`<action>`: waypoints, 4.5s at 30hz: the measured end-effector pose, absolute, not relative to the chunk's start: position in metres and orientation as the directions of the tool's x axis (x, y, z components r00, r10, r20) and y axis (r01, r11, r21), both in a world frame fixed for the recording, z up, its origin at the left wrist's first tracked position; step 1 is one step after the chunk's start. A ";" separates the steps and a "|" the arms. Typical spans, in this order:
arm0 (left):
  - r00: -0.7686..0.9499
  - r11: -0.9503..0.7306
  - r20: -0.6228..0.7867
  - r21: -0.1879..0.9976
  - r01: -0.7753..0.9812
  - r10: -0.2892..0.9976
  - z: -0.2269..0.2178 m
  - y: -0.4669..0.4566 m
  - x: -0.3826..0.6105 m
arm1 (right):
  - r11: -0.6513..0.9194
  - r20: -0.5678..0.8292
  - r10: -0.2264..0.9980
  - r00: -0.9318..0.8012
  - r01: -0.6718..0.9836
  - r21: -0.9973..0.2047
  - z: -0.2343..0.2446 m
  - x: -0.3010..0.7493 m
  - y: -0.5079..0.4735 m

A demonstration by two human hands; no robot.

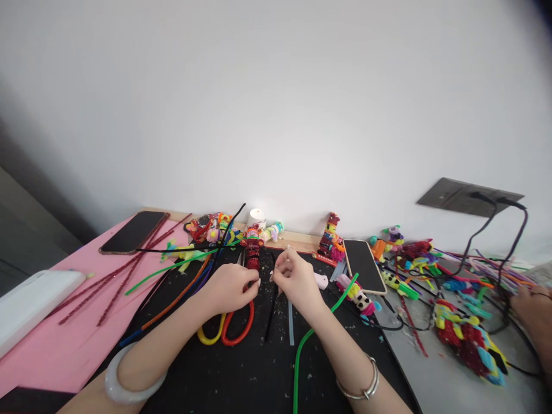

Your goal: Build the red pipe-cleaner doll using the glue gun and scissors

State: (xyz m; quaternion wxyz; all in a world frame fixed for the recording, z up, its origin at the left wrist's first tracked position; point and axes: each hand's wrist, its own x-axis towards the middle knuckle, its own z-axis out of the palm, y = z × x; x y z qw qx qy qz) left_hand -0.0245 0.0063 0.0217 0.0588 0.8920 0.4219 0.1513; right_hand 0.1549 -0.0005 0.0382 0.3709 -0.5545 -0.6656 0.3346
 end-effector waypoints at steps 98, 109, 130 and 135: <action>0.443 -0.631 0.544 0.219 0.744 0.712 0.011 0.047 -0.071 | 0.073 0.129 0.969 -0.209 -0.256 -0.964 0.029 0.095 0.034; 0.264 -0.475 0.525 0.318 0.821 0.809 0.010 0.060 -0.094 | 0.271 0.148 0.950 0.275 -0.491 -0.828 0.080 0.174 0.032; 0.577 -0.692 0.403 0.552 0.466 0.710 0.017 -0.002 -0.019 | -0.401 -0.224 0.711 -0.666 -0.123 -0.908 0.026 0.180 -0.026; 0.588 -0.604 0.310 0.686 0.406 0.747 0.014 -0.012 -0.006 | -0.290 -0.267 0.673 -0.689 0.087 -0.953 0.029 0.175 -0.038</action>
